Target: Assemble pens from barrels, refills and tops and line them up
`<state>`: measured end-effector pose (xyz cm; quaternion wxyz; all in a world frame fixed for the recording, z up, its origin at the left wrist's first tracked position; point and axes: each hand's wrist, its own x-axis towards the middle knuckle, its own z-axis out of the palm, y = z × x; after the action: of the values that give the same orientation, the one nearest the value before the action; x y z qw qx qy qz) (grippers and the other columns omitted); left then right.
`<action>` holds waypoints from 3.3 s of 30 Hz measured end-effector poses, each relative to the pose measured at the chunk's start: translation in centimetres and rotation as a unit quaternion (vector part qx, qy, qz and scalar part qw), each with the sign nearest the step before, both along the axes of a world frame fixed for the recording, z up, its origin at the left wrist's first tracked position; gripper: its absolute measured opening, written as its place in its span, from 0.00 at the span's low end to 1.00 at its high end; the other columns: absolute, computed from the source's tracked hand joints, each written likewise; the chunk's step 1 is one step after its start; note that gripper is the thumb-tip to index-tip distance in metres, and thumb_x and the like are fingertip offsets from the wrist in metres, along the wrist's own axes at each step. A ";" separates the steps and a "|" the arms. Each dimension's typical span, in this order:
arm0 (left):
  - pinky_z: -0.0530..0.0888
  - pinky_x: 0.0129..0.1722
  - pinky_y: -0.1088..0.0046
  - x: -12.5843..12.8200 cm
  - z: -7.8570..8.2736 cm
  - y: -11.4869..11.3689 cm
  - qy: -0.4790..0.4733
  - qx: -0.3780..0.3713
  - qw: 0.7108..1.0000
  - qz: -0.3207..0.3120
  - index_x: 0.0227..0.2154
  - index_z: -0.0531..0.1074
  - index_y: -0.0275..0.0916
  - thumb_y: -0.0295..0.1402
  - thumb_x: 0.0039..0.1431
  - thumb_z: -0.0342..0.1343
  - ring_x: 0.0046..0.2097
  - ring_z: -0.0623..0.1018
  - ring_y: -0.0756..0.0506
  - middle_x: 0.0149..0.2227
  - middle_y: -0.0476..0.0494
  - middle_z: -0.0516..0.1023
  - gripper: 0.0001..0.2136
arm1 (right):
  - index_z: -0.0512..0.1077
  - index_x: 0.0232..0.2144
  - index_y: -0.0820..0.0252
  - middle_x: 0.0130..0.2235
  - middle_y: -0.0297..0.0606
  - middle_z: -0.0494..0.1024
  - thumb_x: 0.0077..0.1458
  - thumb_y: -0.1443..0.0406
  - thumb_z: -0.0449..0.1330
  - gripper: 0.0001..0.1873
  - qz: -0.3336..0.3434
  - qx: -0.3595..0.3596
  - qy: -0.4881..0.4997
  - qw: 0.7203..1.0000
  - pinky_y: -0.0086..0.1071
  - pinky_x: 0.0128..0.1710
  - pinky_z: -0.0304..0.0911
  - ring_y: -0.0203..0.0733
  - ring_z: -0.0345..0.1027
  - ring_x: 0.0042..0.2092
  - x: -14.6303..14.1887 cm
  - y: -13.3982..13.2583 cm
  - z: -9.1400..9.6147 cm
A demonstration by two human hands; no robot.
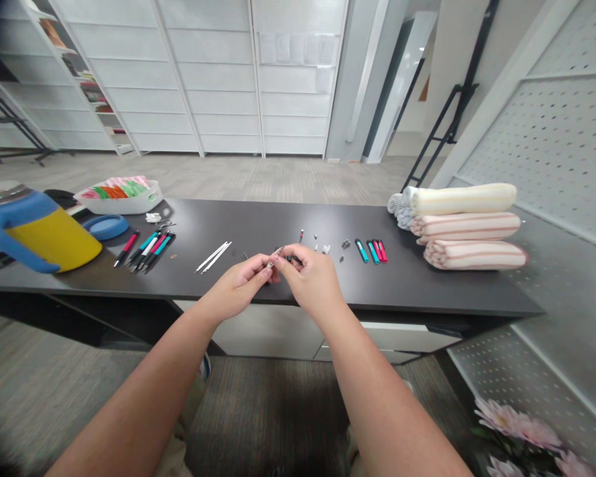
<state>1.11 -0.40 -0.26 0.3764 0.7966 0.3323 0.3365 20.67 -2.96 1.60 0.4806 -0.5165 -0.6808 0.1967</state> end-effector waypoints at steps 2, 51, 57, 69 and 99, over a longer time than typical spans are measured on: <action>0.73 0.50 0.67 0.0 -0.1 0.1 -0.008 -0.006 1.000 -0.011 0.48 0.74 0.41 0.42 0.75 0.47 0.46 0.78 0.44 0.44 0.43 0.81 0.14 | 0.82 0.34 0.57 0.21 0.27 0.64 0.63 0.55 0.65 0.13 0.009 0.002 -0.009 1.000 0.32 0.26 0.48 0.35 0.52 0.24 0.1 0.0 -0.1; 0.73 0.50 0.67 0.2 -0.5 0.4 -0.122 -0.116 0.985 -0.024 0.48 0.75 0.38 0.47 0.73 0.53 0.49 0.81 0.44 0.53 0.35 0.83 0.17 | 0.81 0.46 0.53 0.46 0.39 0.81 0.65 0.49 0.63 0.18 0.025 0.032 0.227 0.973 0.36 0.43 0.71 0.39 0.72 0.38 1.2 1.0 0.7; 0.73 0.47 0.67 0.2 0.0 0.2 -0.080 -0.113 0.990 -0.036 0.49 0.78 0.38 0.45 0.72 0.54 0.45 0.81 0.44 0.43 0.40 0.86 0.16 | 0.82 0.44 0.51 0.48 0.38 0.82 0.62 0.49 0.66 0.16 0.001 0.072 0.255 0.964 0.35 0.39 0.72 0.38 0.72 0.35 0.9 0.0 2.2; 0.72 0.43 0.69 0.0 0.3 0.1 -0.036 -0.081 0.996 -0.034 0.50 0.79 0.39 0.43 0.73 0.53 0.41 0.79 0.46 0.41 0.42 0.86 0.16 | 0.83 0.44 0.53 0.42 0.38 0.83 0.64 0.51 0.65 0.15 0.000 0.078 0.210 0.975 0.34 0.38 0.69 0.38 0.72 0.35 0.6 -0.4 2.7; 0.75 0.41 0.71 0.4 -0.4 0.0 -0.107 -0.102 0.988 0.040 0.39 0.79 0.39 0.42 0.61 0.67 0.40 0.83 0.46 0.38 0.44 0.86 0.12 | 0.78 0.34 0.58 0.32 0.37 0.83 0.56 0.47 0.70 0.20 0.067 -0.067 0.144 0.985 0.33 0.33 0.68 0.40 0.75 0.32 -0.1 0.1 1.6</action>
<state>1.54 -0.38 -0.66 0.4752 0.6995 0.3543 0.3992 20.60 -2.89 3.19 0.5235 -0.4672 -0.6227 0.3462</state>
